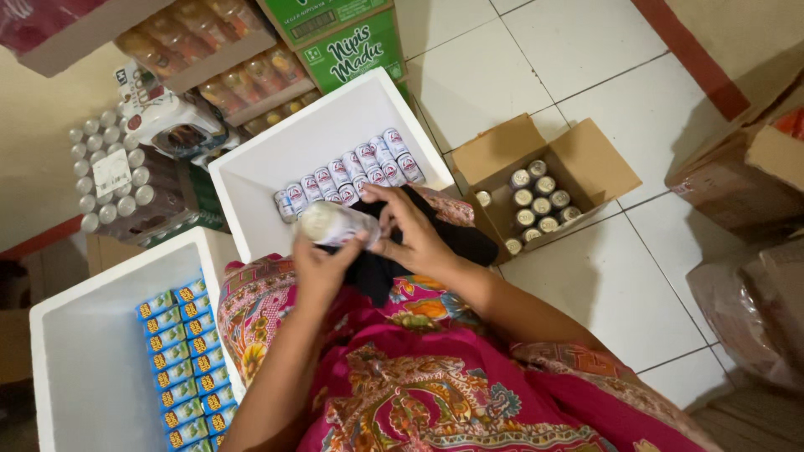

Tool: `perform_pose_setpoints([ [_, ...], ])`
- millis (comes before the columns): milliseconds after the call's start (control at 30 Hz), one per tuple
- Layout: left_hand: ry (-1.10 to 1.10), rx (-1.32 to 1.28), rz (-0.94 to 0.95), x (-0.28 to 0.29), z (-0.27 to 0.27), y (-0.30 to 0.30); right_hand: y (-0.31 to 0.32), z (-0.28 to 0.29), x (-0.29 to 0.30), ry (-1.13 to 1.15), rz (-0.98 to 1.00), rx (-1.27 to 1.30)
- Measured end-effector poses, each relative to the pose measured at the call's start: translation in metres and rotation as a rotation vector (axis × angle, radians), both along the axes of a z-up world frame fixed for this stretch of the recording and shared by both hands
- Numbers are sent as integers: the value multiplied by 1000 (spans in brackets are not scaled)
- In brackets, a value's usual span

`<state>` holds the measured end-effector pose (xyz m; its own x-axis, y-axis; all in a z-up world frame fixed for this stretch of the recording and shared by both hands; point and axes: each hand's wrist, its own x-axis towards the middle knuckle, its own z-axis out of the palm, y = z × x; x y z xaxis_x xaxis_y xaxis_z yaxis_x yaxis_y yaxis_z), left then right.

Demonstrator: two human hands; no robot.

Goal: The person wipes individual beverage cans with a black cloth and arranges them into rows inside a white foam container.

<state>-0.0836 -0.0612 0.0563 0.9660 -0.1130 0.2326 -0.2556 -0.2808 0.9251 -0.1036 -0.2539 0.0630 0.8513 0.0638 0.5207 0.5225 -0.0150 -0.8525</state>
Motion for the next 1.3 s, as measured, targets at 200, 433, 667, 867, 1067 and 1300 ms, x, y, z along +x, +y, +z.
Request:
perform_pose_setpoints([
  [200, 56, -550, 250, -1, 70, -17, 18, -1, 1, 55, 75, -207],
  [433, -24, -670, 219, 5, 94, 10, -25, -26, 33, 103, -190, -59],
  [667, 89, -598, 152, 9, 65, 66, -76, 76, 12, 166, -638, 667],
  [867, 160, -608, 1, -21, 113, -13, -24, 114, -44, -43, -577, -247],
  [1067, 224, -405, 155, -54, 115, -57, 42, 65, -10, -146, -215, -268],
  [1300, 131, -43, 265, -36, 75, 11, 81, 46, -41, -223, -199, -426],
])
